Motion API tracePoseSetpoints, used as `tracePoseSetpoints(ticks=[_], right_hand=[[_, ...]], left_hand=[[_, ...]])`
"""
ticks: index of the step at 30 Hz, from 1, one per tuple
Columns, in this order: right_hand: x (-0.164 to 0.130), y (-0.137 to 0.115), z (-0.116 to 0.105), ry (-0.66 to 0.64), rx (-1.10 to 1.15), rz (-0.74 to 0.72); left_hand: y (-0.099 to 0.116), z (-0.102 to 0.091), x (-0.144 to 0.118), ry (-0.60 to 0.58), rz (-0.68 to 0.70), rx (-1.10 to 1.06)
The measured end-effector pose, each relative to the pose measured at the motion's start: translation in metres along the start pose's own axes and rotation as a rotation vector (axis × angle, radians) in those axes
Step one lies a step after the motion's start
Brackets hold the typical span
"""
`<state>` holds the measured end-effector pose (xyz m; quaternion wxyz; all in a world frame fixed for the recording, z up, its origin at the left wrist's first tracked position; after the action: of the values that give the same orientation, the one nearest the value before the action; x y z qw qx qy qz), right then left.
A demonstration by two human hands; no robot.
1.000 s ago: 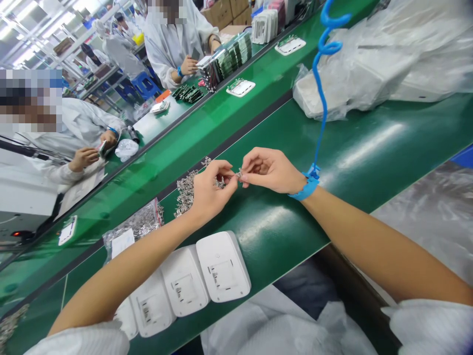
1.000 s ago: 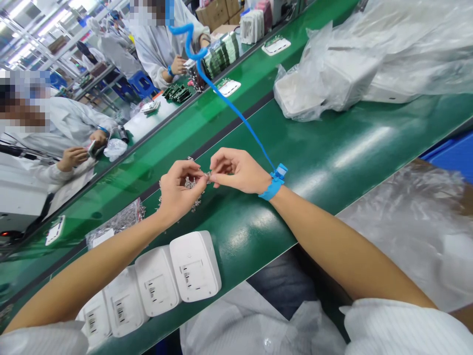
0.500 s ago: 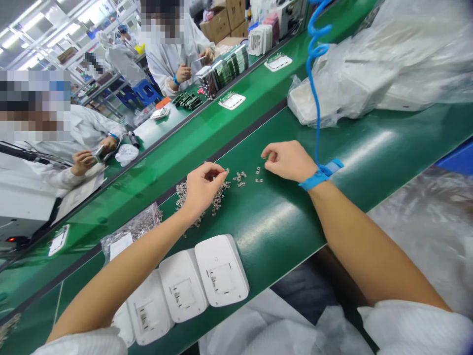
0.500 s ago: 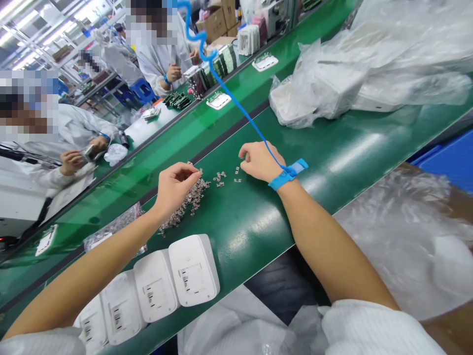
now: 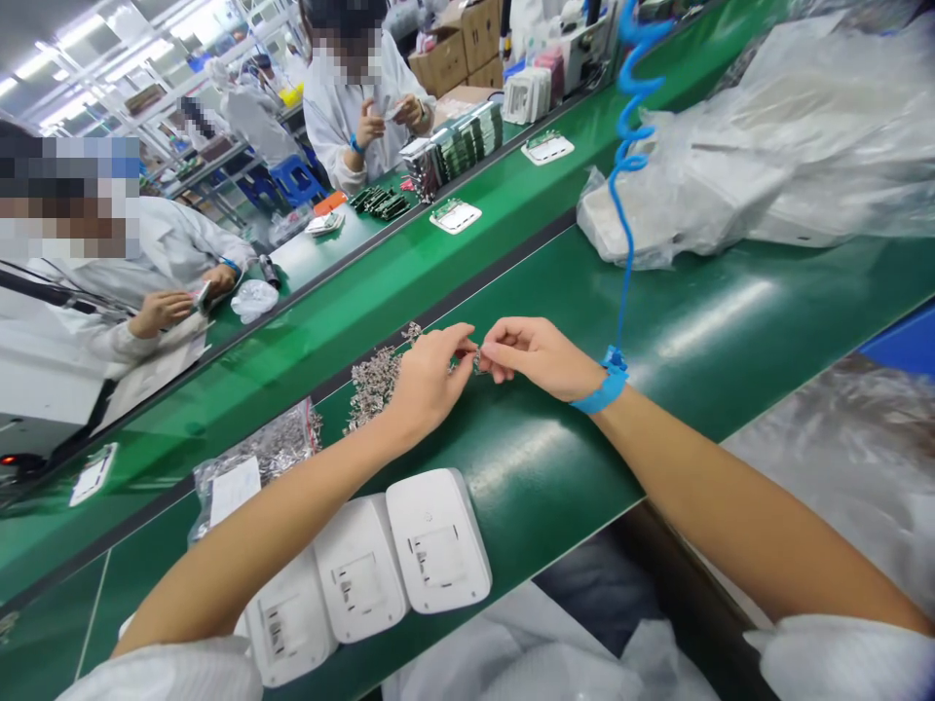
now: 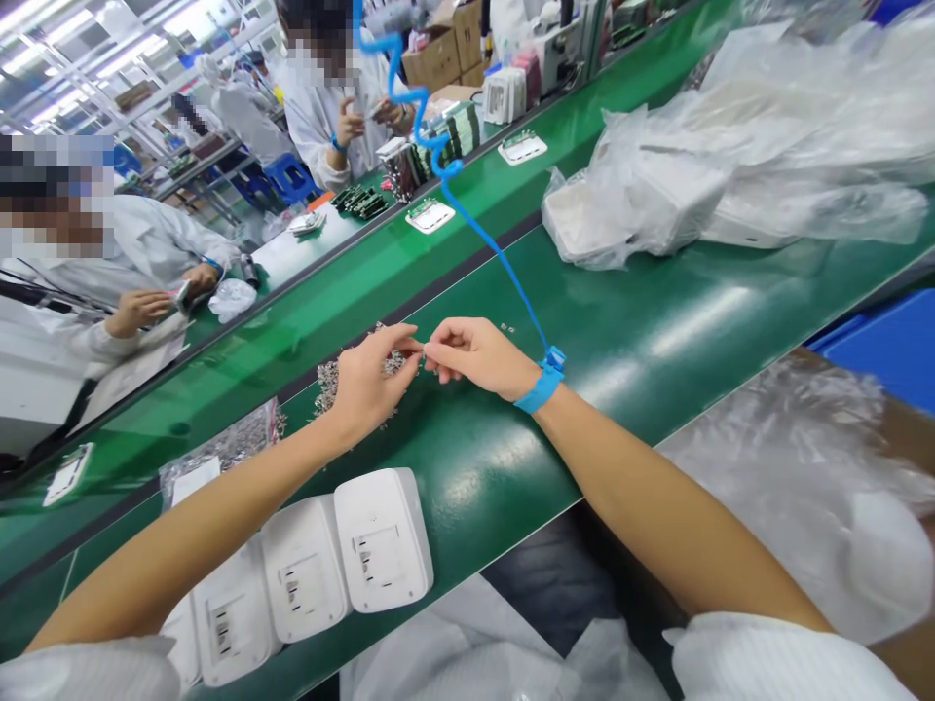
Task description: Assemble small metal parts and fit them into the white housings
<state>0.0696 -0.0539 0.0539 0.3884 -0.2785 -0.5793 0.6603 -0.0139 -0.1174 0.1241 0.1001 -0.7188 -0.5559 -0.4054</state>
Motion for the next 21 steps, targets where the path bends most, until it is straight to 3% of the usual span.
tracePoseSetpoints(ticks=[6,11,21], right_hand=[[0.001,0.014,-0.002,0.002,0.168,0.148],[0.001,0.01,-0.007,0.05,0.188,0.125],[0.003,-0.007,-0.02,0.193,0.115,-0.016]], left_hand=[[0.01,0.011,-0.005,-0.031,0.162,0.088],[0.016,0.015,-0.003,-0.066,0.245,0.137],[0.007,0.006,0.002,-0.013,0.073,-0.028]])
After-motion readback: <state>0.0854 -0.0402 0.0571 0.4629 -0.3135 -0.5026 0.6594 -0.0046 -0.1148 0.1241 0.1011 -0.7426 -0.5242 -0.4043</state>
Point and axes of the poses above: each hand's wrist, its own x-axis towards the middle knuckle, its own z-axis out of the palm, y = z × x, the point moved 10 cm from there along x, towards the middle knuckle, and after that the axes turned 14 degrees about y, right-handed, at the moved point
